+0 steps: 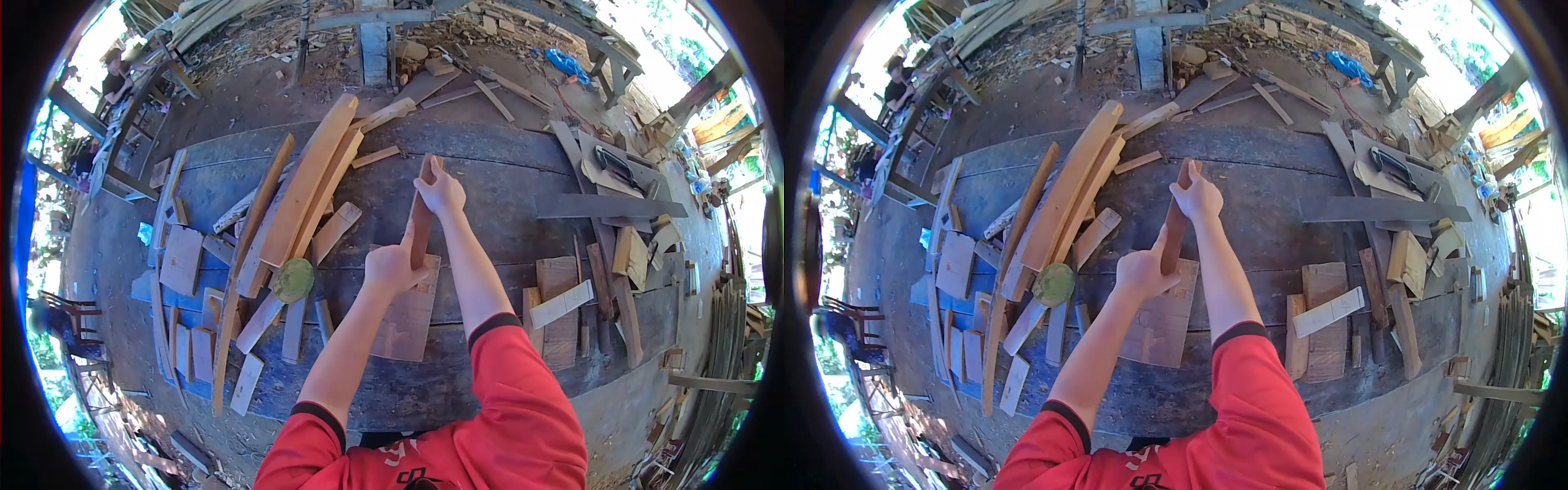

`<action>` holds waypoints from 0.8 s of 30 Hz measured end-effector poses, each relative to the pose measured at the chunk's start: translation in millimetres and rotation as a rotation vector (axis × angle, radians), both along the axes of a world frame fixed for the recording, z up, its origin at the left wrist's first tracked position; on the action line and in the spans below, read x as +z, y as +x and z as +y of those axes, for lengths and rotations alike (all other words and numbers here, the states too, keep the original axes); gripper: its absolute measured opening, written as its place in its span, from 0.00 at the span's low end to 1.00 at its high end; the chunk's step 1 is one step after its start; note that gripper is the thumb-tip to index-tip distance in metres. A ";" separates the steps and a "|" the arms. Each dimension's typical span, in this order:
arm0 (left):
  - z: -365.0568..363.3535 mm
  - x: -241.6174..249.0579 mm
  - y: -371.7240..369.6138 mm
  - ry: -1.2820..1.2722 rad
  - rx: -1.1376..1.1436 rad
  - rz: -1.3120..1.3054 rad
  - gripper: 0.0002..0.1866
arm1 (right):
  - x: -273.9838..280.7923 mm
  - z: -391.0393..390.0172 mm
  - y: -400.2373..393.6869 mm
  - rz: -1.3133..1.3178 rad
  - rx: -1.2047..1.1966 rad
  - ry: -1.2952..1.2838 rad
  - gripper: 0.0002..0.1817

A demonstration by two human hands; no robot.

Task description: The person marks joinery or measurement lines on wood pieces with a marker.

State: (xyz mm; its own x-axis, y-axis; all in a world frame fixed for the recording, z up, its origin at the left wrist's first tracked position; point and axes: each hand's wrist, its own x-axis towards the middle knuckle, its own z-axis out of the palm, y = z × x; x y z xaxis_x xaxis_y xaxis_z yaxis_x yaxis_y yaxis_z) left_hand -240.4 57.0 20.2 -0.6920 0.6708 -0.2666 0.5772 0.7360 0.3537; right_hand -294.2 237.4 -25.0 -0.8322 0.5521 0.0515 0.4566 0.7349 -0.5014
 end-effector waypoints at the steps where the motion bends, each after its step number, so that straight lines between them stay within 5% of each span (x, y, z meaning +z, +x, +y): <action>1: -5.2 8.1 5.7 0.002 0.002 0.003 0.54 | 17.0 -6.4 4.5 0.028 -0.005 0.007 0.40; 5: -46.9 18.1 62.3 0.083 -0.016 0.080 0.53 | 44.4 -46.8 57.3 0.075 0.030 -0.018 0.40; 13: -168.2 -9.2 215.9 0.196 -0.082 0.020 0.53 | 14.4 -167.3 216.2 -0.051 0.085 -0.050 0.41; 18: -202.4 -19.0 255.2 0.134 -0.159 -0.112 0.54 | 1.4 -198.9 275.3 -0.108 -0.011 -0.125 0.42; 24: -174.5 -20.0 240.4 0.053 -0.151 -0.166 0.53 | -1.2 -178.8 255.8 -0.063 0.009 -0.112 0.42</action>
